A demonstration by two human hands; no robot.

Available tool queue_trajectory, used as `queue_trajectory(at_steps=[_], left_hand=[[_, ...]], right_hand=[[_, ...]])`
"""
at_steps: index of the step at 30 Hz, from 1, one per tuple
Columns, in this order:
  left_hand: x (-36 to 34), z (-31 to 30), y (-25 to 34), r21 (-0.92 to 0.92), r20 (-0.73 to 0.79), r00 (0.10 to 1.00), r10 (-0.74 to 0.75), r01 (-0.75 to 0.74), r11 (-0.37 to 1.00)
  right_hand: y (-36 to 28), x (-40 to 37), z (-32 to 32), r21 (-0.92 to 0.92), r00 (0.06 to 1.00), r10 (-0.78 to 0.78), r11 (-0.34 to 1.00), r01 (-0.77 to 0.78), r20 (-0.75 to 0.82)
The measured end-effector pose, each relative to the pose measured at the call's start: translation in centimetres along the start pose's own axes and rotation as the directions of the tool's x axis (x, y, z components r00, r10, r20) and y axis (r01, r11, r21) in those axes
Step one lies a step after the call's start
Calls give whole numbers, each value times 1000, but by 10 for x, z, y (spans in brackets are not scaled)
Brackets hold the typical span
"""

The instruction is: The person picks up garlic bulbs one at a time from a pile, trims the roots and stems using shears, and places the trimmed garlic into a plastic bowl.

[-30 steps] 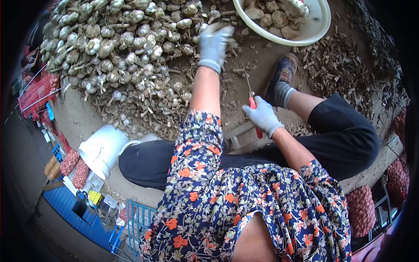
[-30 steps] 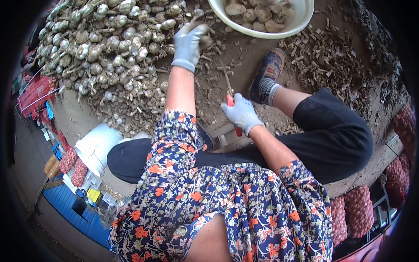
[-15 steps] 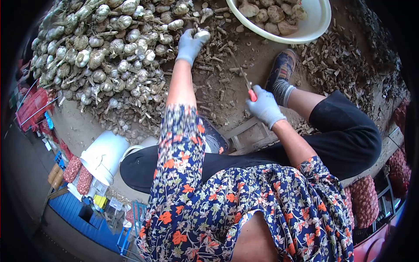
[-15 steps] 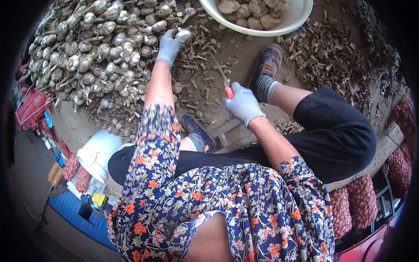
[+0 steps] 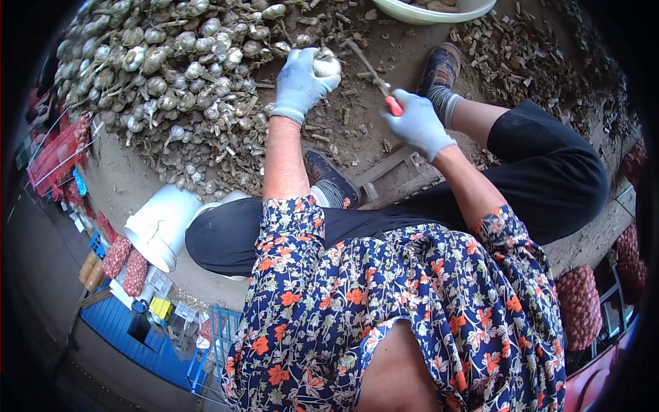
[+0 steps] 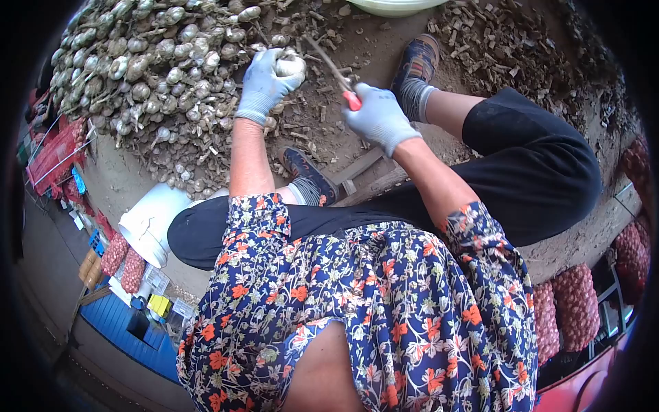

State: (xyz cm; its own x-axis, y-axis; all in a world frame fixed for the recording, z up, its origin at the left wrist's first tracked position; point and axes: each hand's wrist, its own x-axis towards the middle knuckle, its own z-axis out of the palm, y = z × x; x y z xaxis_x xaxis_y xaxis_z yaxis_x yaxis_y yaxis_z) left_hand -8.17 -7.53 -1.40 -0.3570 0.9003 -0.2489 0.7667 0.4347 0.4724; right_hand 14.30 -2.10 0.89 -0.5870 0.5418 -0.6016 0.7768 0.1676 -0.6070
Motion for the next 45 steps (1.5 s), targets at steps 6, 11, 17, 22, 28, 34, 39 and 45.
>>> queue_trajectory(at_steps=[6,11,17,22,28,34,39,45], left_hand=[[-32,26,-1,-982,77,987,-139,51,-182],[-45,39,0,-980,88,967,-238,41,-195],[-53,10,4,-993,113,992,-62,113,-17],[-46,-2,7,-870,85,992,-97,121,477],[-55,2,7,-917,174,978,-117,205,344],[-57,2,8,-881,299,943,-146,332,338],[-56,2,-2,-884,377,924,-67,381,272],[-51,-1,-5,-855,361,932,-25,342,390]], right_hand=[[5,-32,13,2,998,19,1000,-19,54],[-6,-26,14,-152,994,-103,984,98,-28],[-10,-17,10,-395,978,-198,905,159,-59],[-8,-24,-3,-462,968,-246,866,193,-56],[-9,-27,-8,-490,984,-166,854,174,60],[-6,-29,-11,-396,984,-115,904,162,140],[-4,-28,-15,-486,981,-164,852,195,105],[-3,-25,-11,-514,974,-111,835,198,195]])
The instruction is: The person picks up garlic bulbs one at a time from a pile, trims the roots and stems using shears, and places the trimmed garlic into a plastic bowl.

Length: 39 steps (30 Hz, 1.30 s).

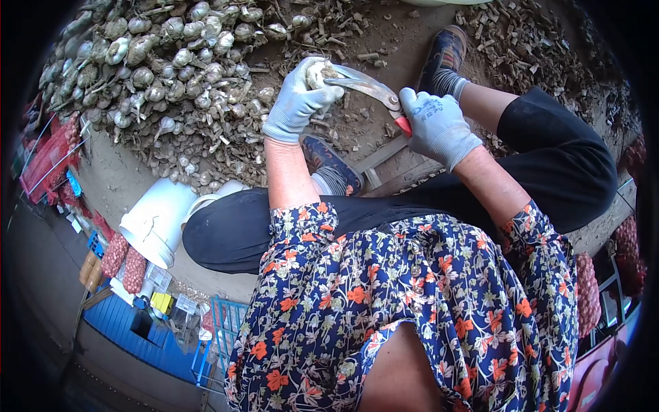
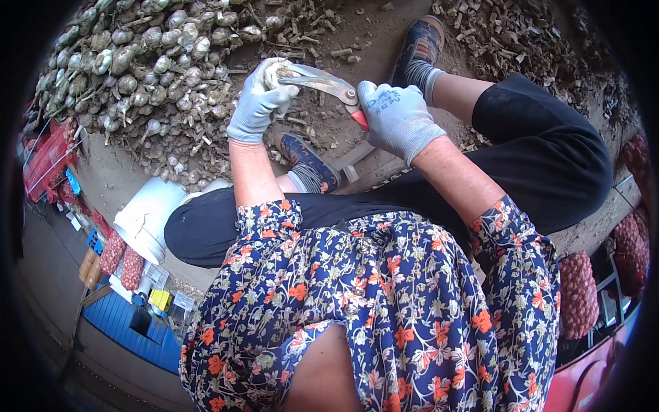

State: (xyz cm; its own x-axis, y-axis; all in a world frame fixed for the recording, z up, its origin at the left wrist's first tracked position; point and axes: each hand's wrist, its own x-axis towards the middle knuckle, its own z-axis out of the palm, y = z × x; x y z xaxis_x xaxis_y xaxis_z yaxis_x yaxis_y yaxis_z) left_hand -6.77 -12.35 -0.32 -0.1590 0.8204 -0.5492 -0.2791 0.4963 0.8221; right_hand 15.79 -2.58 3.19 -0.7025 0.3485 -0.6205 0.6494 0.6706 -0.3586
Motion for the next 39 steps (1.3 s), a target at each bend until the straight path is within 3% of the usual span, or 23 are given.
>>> queue_trajectory(at_steps=[2,4,6,10,12,13,14,16,17,19,20,21,22,23,25,28,30,31,32,36,38,39], left_hand=[[2,-1,-6,48,-5,999,38,-38,998],[4,-2,-8,59,-4,999,-41,41,997],[3,-8,-18,37,-17,998,-54,54,998],[-9,-18,-20,-53,15,998,-69,70,996],[-11,-27,-14,-182,228,947,-227,271,945],[-15,-29,-16,-331,391,917,-85,226,916],[-15,-19,-23,-373,361,922,141,4,928],[-26,-19,-6,-274,315,941,-127,218,937],[-26,-16,-7,-276,259,965,-50,124,953],[-24,-23,-7,-280,258,965,-52,127,951],[-26,-25,-11,-286,261,962,-78,155,946],[-25,-15,-2,-161,171,981,-96,124,979],[-22,-23,-13,-213,192,981,-34,76,974],[-24,-23,-12,-143,197,977,-77,106,984],[-27,-17,-5,-75,200,973,-116,134,988],[-27,-13,0,70,161,982,-95,85,994],[-23,-16,0,30,172,965,-196,194,981],[-20,-14,0,69,155,970,-189,180,981],[-12,-16,-23,72,207,978,-11,-4,997],[16,14,-19,89,259,965,37,-62,994],[28,59,23,-45,-81,996,-29,25,999],[39,79,38,-201,-64,991,119,-129,971]], right_hand=[[0,2,9,8,999,11,1000,-11,30],[0,9,20,88,999,-1,996,-4,50],[-8,13,29,196,998,37,980,-47,54],[-15,5,38,229,999,12,973,-23,48],[-10,5,40,229,999,7,973,-16,40],[-6,9,44,277,992,123,953,-125,26],[-4,11,46,328,972,236,917,-228,17],[5,4,33,322,986,167,934,-153,-18],[2,-1,27,322,991,136,938,-126,-9],[-4,-14,15,293,997,77,953,-72,-6],[-6,-18,21,257,996,25,966,-3,-85],[-7,-17,23,202,991,-28,978,55,-132],[-9,-15,25,148,981,-81,983,107,-177],[-11,-12,26,155,981,-77,982,105,-177],[-12,-7,24,29,987,-94,995,99,-131],[-16,-5,20,24,998,-64,998,64,1],[-11,2,38,188,997,-76,979,81,-31],[-13,4,36,222,999,-40,974,35,22],[-17,6,32,246,998,-4,969,-13,66],[-13,16,41,551,981,184,814,-186,61],[-5,20,46,580,959,280,774,-253,45],[-2,23,53,604,957,289,757,-250,34]])
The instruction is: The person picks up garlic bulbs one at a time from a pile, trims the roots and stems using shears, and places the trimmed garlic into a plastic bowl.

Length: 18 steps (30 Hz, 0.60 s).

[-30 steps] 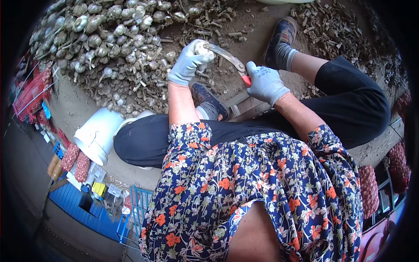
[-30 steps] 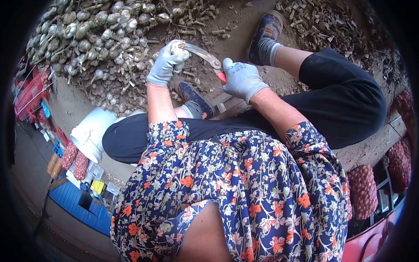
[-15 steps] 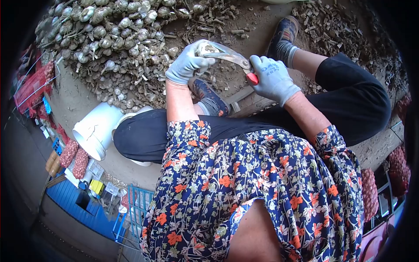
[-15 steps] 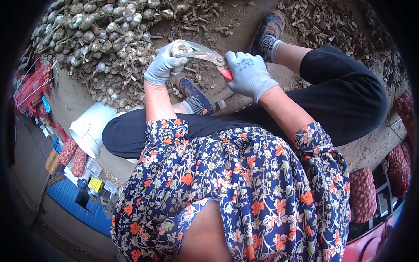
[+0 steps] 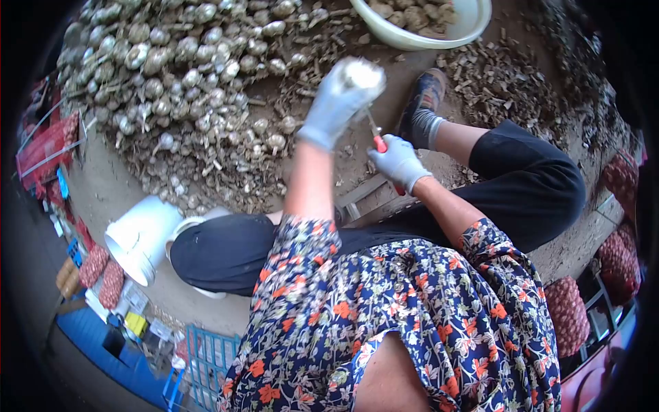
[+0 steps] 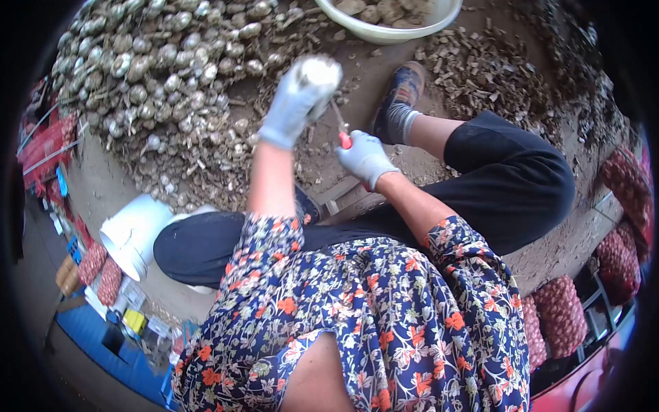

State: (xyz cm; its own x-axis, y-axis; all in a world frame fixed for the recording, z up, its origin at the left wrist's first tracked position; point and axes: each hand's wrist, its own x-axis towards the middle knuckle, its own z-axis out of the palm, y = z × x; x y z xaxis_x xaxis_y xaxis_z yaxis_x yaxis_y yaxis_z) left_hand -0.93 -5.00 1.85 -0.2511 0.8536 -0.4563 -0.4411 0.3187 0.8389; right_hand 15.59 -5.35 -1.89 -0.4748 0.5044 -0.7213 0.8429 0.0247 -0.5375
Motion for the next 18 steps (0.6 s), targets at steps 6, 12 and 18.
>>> queue_trajectory(at_steps=[6,12,18], left_hand=[[26,-10,-38,252,-311,944,113,-33,967],[-48,-129,-126,610,-772,580,260,564,557],[0,-189,-172,743,-646,741,183,557,371]], right_hand=[[-5,-2,-1,-86,996,58,995,-52,70],[-17,-1,1,-120,985,108,988,-92,138],[-13,8,11,-239,976,71,971,-21,204]])
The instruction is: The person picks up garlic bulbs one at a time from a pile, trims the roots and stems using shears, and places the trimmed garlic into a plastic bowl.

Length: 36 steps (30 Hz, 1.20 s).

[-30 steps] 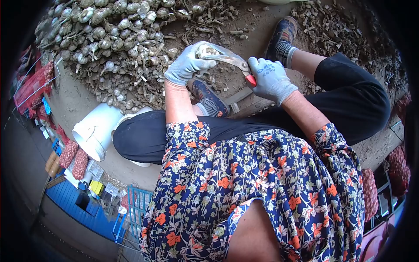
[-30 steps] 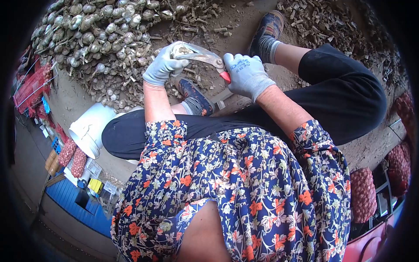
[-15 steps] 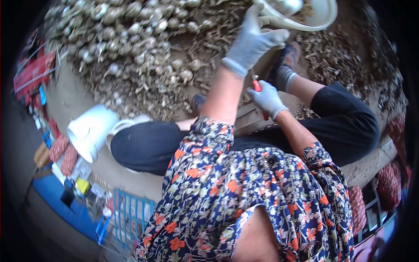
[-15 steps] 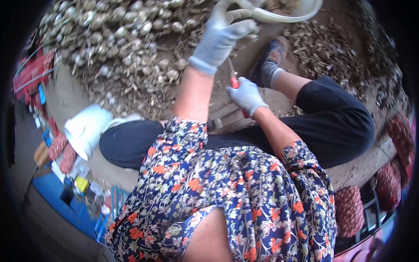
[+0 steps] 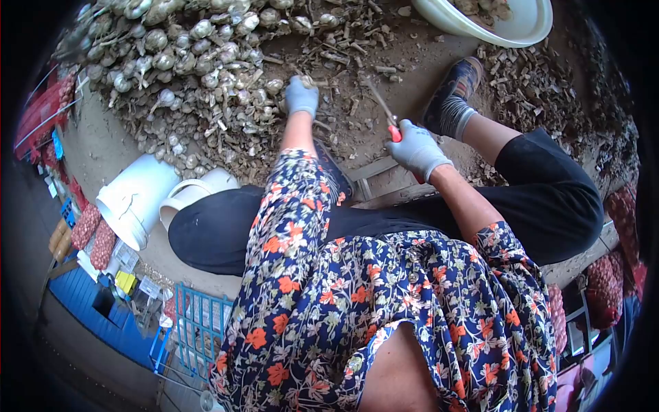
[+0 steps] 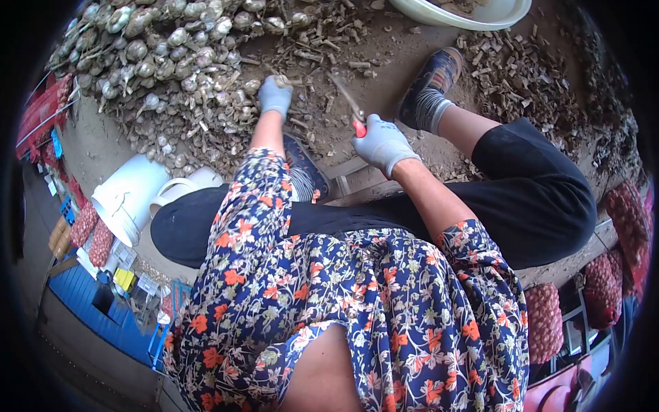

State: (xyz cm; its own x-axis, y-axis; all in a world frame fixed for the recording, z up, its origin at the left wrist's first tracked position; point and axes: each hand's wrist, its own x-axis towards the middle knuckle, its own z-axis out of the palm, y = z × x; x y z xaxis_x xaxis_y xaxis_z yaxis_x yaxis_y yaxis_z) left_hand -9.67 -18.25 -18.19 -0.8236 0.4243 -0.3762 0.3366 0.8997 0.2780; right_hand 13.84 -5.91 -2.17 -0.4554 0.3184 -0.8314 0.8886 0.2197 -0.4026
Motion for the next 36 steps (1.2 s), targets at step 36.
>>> queue_trajectory(at_steps=[36], left_hand=[[-82,-126,85,-858,60,845,532,-229,459]], right_hand=[[-18,-27,-33,-473,892,-388,847,244,-234]])
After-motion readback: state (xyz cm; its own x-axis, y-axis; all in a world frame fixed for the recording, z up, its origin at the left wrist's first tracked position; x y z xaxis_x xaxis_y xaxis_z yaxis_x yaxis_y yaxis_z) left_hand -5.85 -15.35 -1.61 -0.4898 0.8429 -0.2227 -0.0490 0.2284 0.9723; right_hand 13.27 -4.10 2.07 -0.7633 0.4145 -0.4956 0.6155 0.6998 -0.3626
